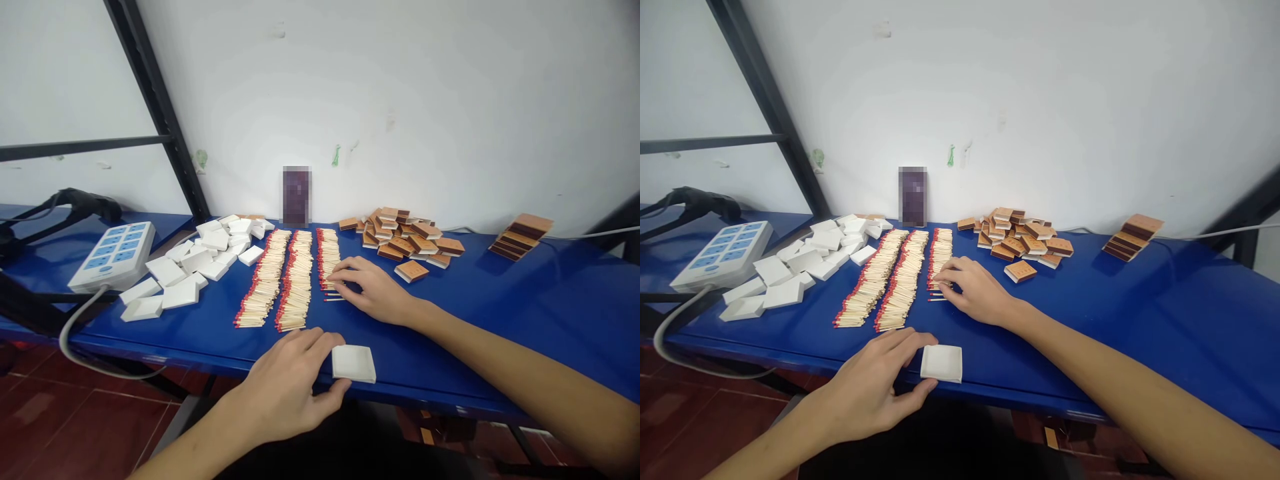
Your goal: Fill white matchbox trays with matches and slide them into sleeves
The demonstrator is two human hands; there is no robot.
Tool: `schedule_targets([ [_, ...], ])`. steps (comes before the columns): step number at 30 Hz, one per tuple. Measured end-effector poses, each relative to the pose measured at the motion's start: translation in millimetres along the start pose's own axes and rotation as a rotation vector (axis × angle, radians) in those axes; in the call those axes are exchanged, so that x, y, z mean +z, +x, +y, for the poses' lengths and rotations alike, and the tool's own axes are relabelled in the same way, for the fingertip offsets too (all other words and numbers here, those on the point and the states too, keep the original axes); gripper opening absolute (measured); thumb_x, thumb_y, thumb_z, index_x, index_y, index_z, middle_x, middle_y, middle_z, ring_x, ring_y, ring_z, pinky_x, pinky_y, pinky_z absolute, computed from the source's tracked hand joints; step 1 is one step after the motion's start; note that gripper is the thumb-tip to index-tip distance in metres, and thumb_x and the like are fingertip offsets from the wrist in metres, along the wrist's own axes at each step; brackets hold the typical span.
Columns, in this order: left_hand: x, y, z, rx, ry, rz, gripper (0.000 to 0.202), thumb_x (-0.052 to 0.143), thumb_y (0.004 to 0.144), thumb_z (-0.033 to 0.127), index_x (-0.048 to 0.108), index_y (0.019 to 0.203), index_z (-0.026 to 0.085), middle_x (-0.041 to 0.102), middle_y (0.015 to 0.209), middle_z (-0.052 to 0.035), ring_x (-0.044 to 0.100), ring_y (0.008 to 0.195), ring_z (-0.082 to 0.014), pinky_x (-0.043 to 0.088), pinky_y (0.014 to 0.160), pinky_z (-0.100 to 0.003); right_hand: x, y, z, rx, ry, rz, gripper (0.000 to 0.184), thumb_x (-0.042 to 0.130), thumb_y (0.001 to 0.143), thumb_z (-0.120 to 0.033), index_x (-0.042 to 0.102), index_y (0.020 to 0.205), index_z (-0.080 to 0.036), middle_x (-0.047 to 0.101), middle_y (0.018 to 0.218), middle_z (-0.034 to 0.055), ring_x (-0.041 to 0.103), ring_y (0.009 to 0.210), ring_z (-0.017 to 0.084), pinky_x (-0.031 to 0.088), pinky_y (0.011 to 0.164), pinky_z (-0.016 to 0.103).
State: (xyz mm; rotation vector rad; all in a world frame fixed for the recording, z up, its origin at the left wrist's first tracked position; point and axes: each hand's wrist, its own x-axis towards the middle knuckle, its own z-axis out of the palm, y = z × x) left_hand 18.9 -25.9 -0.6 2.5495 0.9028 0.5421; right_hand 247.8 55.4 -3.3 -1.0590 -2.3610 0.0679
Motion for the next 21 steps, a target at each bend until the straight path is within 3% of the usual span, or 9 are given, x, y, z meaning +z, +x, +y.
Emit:
schedule_targets([
  [5,1.8,1.1,-0.5,-0.01,0.013,0.035,0.03,0.06,0.086,0.024,0.055,0.115,0.02,0.064,0.095,-0.0035,0.061,0.086,-0.0228,0.049,0.077,-0.036,-6.0,1.3,-6.1,0.047,-0.079,-0.054,0.019,0.05,0.093,-0.023,0.067,0.085,-0.018,0.065,0.078,0.0031,0.055,0.073,0.015,0.035,0.078,0.035],
  [9,1.1,2.3,0.2,-0.015,-0.016,0.039,0.029,0.061,0.085,0.022,0.055,0.113,0.02,0.064,0.094,-0.0034,0.061,0.083,-0.0219,0.048,0.073,-0.034,-11.6,0.4,-11.4,0.11,-0.106,-0.142,0.017,0.054,0.092,-0.029,0.066,0.085,-0.019,0.056,0.059,-0.0033,0.044,0.057,0.011,0.031,0.077,0.034],
  [14,-0.1,3.2,0.3,-0.01,-0.023,0.029,0.026,0.061,0.085,0.022,0.057,0.111,0.02,0.064,0.09,-0.0025,0.061,0.081,-0.0209,0.047,0.07,-0.032,-12.2,-0.5,-13.7,0.166,-0.08,-0.23,0.018,0.053,0.092,-0.032,0.066,0.087,-0.02,0.056,0.059,-0.0025,0.045,0.059,0.013,0.031,0.071,0.029],
  [21,0.3,2.4,-1.7,-0.013,-0.01,0.015,0.028,0.061,0.086,0.024,0.056,0.113,0.021,0.064,0.09,-0.0022,0.061,0.081,-0.0207,0.046,0.07,-0.031,-12.1,0.0,-14.7,0.146,-0.037,-0.26,0.017,0.053,0.09,-0.03,0.065,0.084,-0.019,0.057,0.06,-0.0027,0.045,0.054,0.01,0.028,0.059,0.026],
])
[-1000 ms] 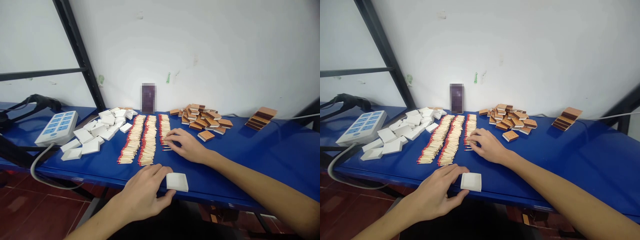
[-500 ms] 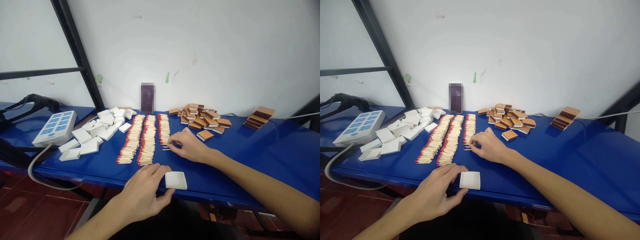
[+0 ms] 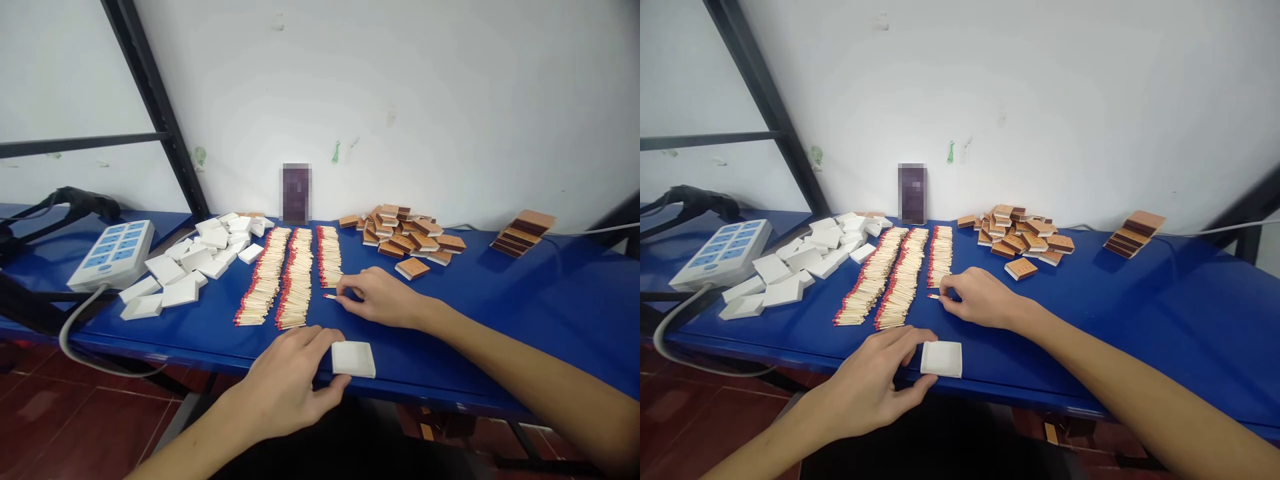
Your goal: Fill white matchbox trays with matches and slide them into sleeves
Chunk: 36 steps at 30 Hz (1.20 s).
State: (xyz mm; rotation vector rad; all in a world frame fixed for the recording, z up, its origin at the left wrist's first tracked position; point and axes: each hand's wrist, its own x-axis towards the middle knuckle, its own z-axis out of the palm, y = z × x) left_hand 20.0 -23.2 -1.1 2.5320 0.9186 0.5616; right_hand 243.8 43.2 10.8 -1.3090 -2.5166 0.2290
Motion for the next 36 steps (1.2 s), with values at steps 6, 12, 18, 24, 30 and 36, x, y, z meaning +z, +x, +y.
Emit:
schedule_targets([
  [6,0.4,-1.5,0.5,0.001,0.0,0.0,0.028,0.061,0.086,0.025,0.056,0.113,0.021,0.064,0.092,-0.0023,0.061,0.082,-0.0208,0.047,0.071,-0.032,-6.5,-2.2,-4.1,-0.031,0.002,-0.017,0.012,0.056,0.085,-0.024,0.065,0.08,-0.019,0.053,0.059,-0.0038,0.043,0.053,0.008,0.026,0.056,0.024],
  [12,-0.5,-0.2,1.4,-0.004,0.002,-0.001,0.026,0.06,0.086,0.025,0.057,0.112,0.021,0.064,0.091,-0.0026,0.061,0.083,-0.0209,0.047,0.073,-0.032,-3.0,-1.3,-2.3,-0.001,0.008,0.065,0.014,0.054,0.087,-0.025,0.066,0.085,-0.018,0.052,0.059,-0.0038,0.04,0.052,0.009,0.026,0.057,0.024],
  [18,-1.2,-0.9,2.3,0.004,0.0,-0.008,0.025,0.06,0.087,0.025,0.057,0.111,0.02,0.065,0.093,-0.0032,0.061,0.083,-0.0208,0.048,0.074,-0.033,5.1,3.5,9.2,0.049,-0.017,0.129,0.02,0.05,0.09,-0.025,0.07,0.089,-0.018,0.053,0.057,-0.0021,0.043,0.053,0.011,0.027,0.058,0.025],
  [24,-0.4,-1.6,1.4,0.005,0.006,-0.004,0.027,0.06,0.087,0.026,0.056,0.112,0.021,0.065,0.094,-0.0027,0.062,0.084,-0.0214,0.048,0.075,-0.033,5.7,4.6,9.3,0.05,0.047,0.163,0.019,0.053,0.088,-0.026,0.071,0.086,-0.019,0.057,0.058,-0.002,0.043,0.052,0.01,0.028,0.056,0.024],
  [30,-0.7,-0.9,1.7,0.009,0.008,-0.001,0.027,0.06,0.087,0.026,0.057,0.113,0.019,0.066,0.095,-0.004,0.062,0.084,-0.0213,0.049,0.076,-0.034,3.3,3.1,6.0,0.029,0.072,0.11,0.025,0.052,0.09,-0.029,0.074,0.088,-0.019,0.063,0.065,0.0002,0.045,0.055,0.011,0.028,0.056,0.026],
  [36,-0.4,-0.9,0.9,0.023,0.012,0.003,0.027,0.059,0.088,0.027,0.057,0.113,0.019,0.065,0.093,-0.0039,0.061,0.083,-0.0213,0.048,0.075,-0.034,7.1,3.8,8.5,0.034,0.101,0.116,0.027,0.051,0.091,-0.032,0.075,0.093,-0.02,0.061,0.061,-0.0007,0.043,0.052,0.011,0.027,0.055,0.026],
])
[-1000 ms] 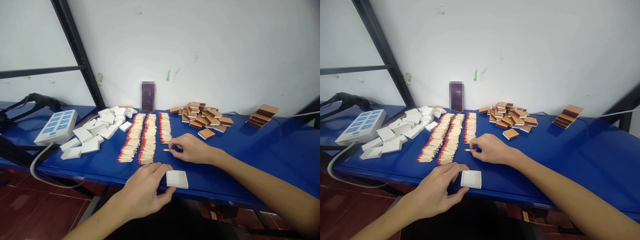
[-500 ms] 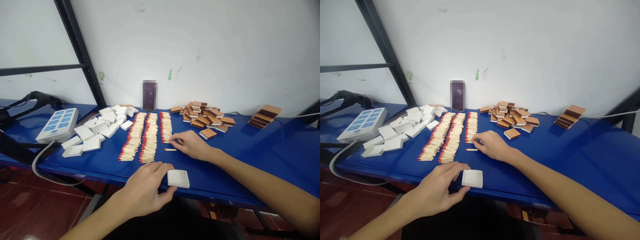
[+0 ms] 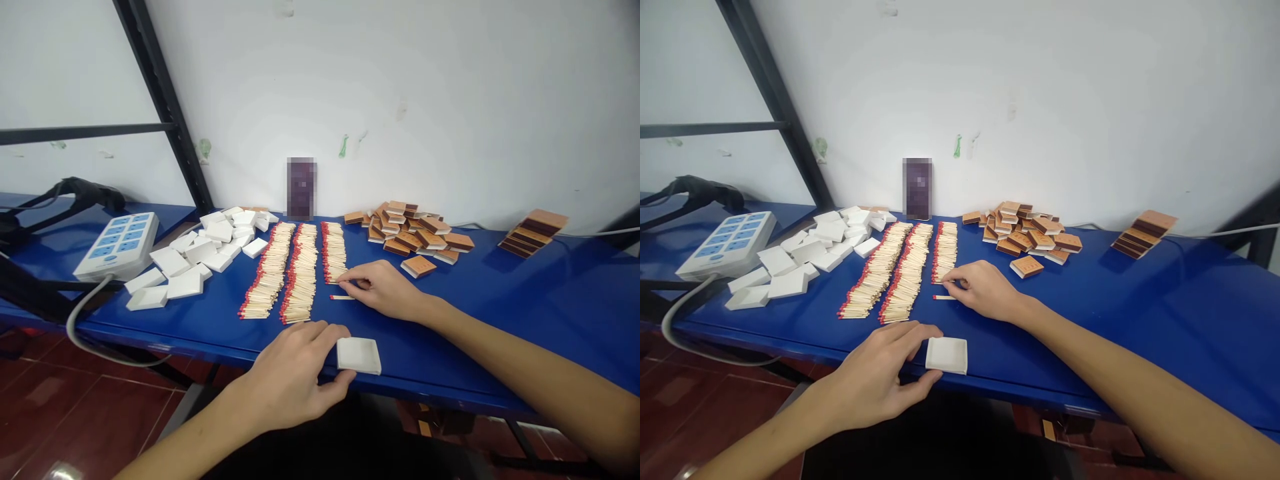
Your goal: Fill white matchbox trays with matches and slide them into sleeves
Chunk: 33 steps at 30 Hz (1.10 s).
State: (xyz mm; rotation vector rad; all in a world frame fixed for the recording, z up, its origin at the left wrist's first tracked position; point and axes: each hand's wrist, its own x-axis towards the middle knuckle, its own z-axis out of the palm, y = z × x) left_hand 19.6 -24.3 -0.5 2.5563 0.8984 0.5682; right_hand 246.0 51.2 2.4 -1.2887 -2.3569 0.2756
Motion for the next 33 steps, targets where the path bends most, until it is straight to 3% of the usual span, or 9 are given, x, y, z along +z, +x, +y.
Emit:
schedule_targets([
  [6,0.5,-0.2,0.1,-0.006,0.005,-0.004,0.026,0.058,0.088,0.028,0.057,0.112,0.019,0.066,0.094,-0.0044,0.062,0.083,-0.0213,0.049,0.074,-0.034,2.6,8.1,-4.5,0.119,0.106,0.036,0.024,0.056,0.085,-0.032,0.074,0.08,-0.018,0.047,0.05,-0.0046,0.034,0.048,0.009,0.027,0.053,0.025],
  [19,0.4,-0.1,0.6,-0.008,0.0,-0.005,0.027,0.059,0.087,0.027,0.057,0.113,0.019,0.066,0.097,-0.0047,0.062,0.084,-0.0215,0.049,0.076,-0.034,-10.1,4.2,-12.9,0.163,0.191,-0.11,0.019,0.059,0.081,-0.031,0.072,0.077,-0.018,0.044,0.052,-0.0052,0.039,0.05,0.01,0.029,0.052,0.024],
  [27,0.9,0.7,0.6,-0.012,0.005,-0.008,0.025,0.059,0.088,0.028,0.057,0.112,0.02,0.066,0.095,-0.0044,0.062,0.083,-0.0213,0.049,0.073,-0.033,-0.2,7.8,-5.0,0.072,0.073,0.079,0.021,0.055,0.086,-0.032,0.07,0.08,-0.018,0.043,0.05,-0.0061,0.032,0.047,0.009,0.027,0.054,0.025],
  [33,0.7,0.3,0.0,-0.025,0.005,-0.017,0.026,0.059,0.088,0.028,0.056,0.113,0.021,0.066,0.096,-0.0033,0.062,0.085,-0.0215,0.049,0.075,-0.034,4.1,10.5,-1.7,0.093,0.045,0.044,0.021,0.055,0.085,-0.029,0.072,0.083,-0.017,0.049,0.052,-0.0042,0.037,0.048,0.009,0.028,0.055,0.025],
])
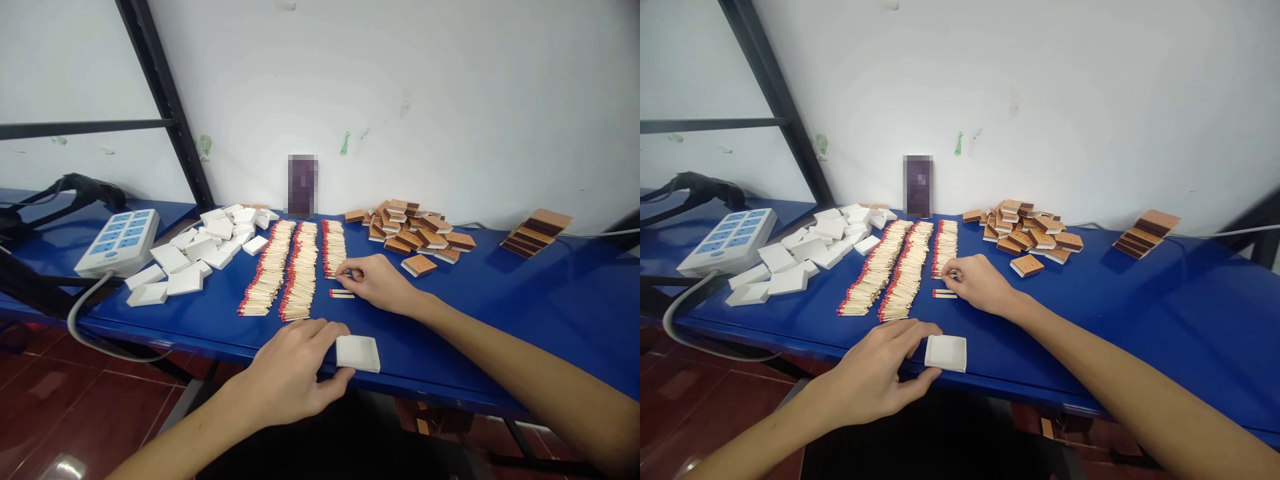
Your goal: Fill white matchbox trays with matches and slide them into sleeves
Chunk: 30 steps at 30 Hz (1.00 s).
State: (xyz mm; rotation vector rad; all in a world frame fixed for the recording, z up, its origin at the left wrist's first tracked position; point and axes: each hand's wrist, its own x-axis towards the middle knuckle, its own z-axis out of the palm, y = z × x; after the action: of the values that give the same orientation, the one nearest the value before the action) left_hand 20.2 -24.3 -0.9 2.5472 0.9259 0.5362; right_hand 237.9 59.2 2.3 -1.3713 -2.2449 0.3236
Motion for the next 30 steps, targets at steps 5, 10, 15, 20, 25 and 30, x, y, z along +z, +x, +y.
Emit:
schedule_targets([
  [5,0.3,0.5,-0.2,0.004,0.003,-0.001,0.027,0.059,0.088,0.029,0.055,0.114,0.021,0.066,0.097,-0.0031,0.062,0.084,-0.0214,0.049,0.075,-0.034,-0.7,1.3,-1.0,0.038,0.0,-0.021,0.02,0.055,0.083,-0.028,0.072,0.081,-0.017,0.05,0.053,-0.0037,0.039,0.049,0.009,0.028,0.055,0.025],
  [10,-0.7,-0.1,0.6,0.004,0.003,-0.004,0.026,0.059,0.088,0.028,0.056,0.112,0.02,0.065,0.095,-0.0033,0.062,0.083,-0.0214,0.048,0.074,-0.034,-6.4,-1.5,-5.3,0.054,0.046,-0.07,0.02,0.056,0.082,-0.029,0.072,0.078,-0.018,0.052,0.054,-0.0032,0.041,0.05,0.01,0.03,0.055,0.025],
  [15,-0.9,-0.2,1.1,0.009,-0.003,0.003,0.027,0.058,0.089,0.028,0.057,0.114,0.019,0.066,0.098,-0.0039,0.062,0.087,-0.0221,0.049,0.077,-0.035,-10.4,-5.1,-7.1,0.117,0.128,-0.067,0.021,0.06,0.08,-0.034,0.073,0.078,-0.017,0.046,0.048,-0.0047,0.037,0.047,0.01,0.028,0.05,0.026],
  [20,0.5,0.1,0.7,0.003,-0.005,0.0,0.027,0.058,0.089,0.029,0.057,0.114,0.02,0.066,0.098,-0.0032,0.063,0.086,-0.0216,0.048,0.076,-0.034,-2.1,-0.8,0.7,0.073,0.058,0.073,0.024,0.057,0.083,-0.033,0.074,0.08,-0.016,0.042,0.047,-0.0056,0.034,0.045,0.009,0.029,0.052,0.026],
  [25,-0.2,-1.1,0.3,0.014,-0.004,0.011,0.026,0.059,0.088,0.029,0.057,0.113,0.021,0.066,0.099,-0.0024,0.063,0.086,-0.0212,0.048,0.075,-0.033,2.6,1.6,3.4,0.043,0.012,0.065,0.023,0.056,0.083,-0.03,0.074,0.081,-0.015,0.045,0.048,-0.0051,0.034,0.045,0.009,0.029,0.054,0.026],
  [30,-0.1,-2.2,0.4,0.02,0.003,0.017,0.026,0.059,0.088,0.028,0.057,0.112,0.02,0.066,0.097,-0.0021,0.063,0.083,-0.0208,0.047,0.073,-0.032,2.2,0.9,2.8,0.022,0.02,0.06,0.022,0.056,0.083,-0.03,0.073,0.08,-0.016,0.046,0.049,-0.0052,0.035,0.045,0.009,0.029,0.054,0.025],
])
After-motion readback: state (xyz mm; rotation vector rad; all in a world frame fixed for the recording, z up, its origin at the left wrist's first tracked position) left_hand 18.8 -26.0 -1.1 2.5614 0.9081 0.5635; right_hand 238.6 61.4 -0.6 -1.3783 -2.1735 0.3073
